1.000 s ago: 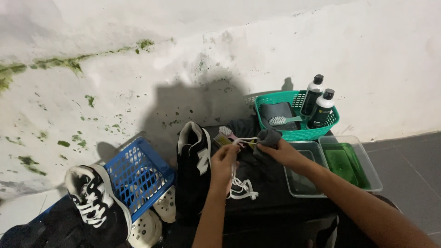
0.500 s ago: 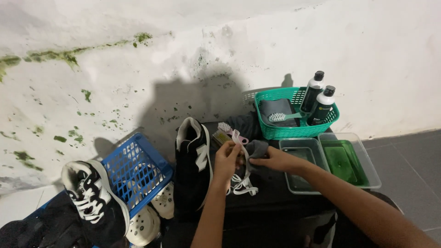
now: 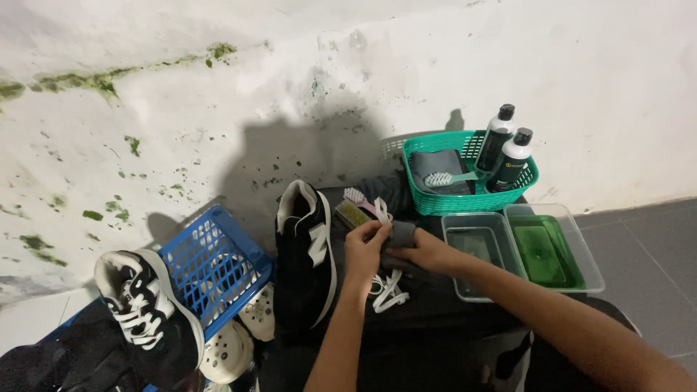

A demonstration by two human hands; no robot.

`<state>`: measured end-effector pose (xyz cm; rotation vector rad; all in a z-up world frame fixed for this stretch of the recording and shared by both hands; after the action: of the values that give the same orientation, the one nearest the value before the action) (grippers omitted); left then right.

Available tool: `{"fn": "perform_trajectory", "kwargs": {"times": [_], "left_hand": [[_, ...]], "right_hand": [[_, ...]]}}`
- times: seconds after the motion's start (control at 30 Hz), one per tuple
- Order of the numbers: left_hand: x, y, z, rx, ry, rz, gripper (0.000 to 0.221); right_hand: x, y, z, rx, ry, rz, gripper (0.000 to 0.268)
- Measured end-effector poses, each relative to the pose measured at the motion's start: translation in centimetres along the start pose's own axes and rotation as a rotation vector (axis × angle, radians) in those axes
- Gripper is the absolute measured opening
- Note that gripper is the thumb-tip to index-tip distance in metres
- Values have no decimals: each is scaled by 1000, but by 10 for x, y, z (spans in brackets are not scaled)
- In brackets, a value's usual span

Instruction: The person is cleaning white shoe laces by scrubbing them with a grey cloth.

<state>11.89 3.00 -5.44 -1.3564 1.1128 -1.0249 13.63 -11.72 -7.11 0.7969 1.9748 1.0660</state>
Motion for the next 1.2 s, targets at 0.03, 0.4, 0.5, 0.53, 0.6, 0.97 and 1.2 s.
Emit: {"fn": "perform_trajectory", "kwargs": {"times": [0.03,0.4,0.5,0.53,0.6,0.97,1.2], "left_hand": [[0,1,0,0,2,1,16],[7,37,32,-17,-98,-78,27],[0,24,24,-27,-113,-48,19],[2,27,28,-28,-109,-46,19],[3,31,33,-26,-102,-31,19],[8,43,31,-40,-62,0,23],[5,32,27,-56,-115,-70,22]], "right_hand": [[0,4,-4,0,-1,1,49],[-3,19,-19,47,55,-58,53],[0,11,-14,33,54,-44,50],[0,16,-15,35,51,-40,50],[-2,27,-16,25,-3,-67,49],[-4,25,-14,58,-4,-53,44],[1,16,-11,68,41,-84,28]]}}
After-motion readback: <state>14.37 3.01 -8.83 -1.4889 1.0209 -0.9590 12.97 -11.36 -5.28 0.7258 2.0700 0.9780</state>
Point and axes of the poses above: each hand's wrist, its own z-axis towards the middle knuckle, its own x-axis out of the palm, y = z × x, the point moved 8 cm from there along z, towards the middle knuckle, and after that the axes turned 4 degrees about x, right-handed, at the moved point
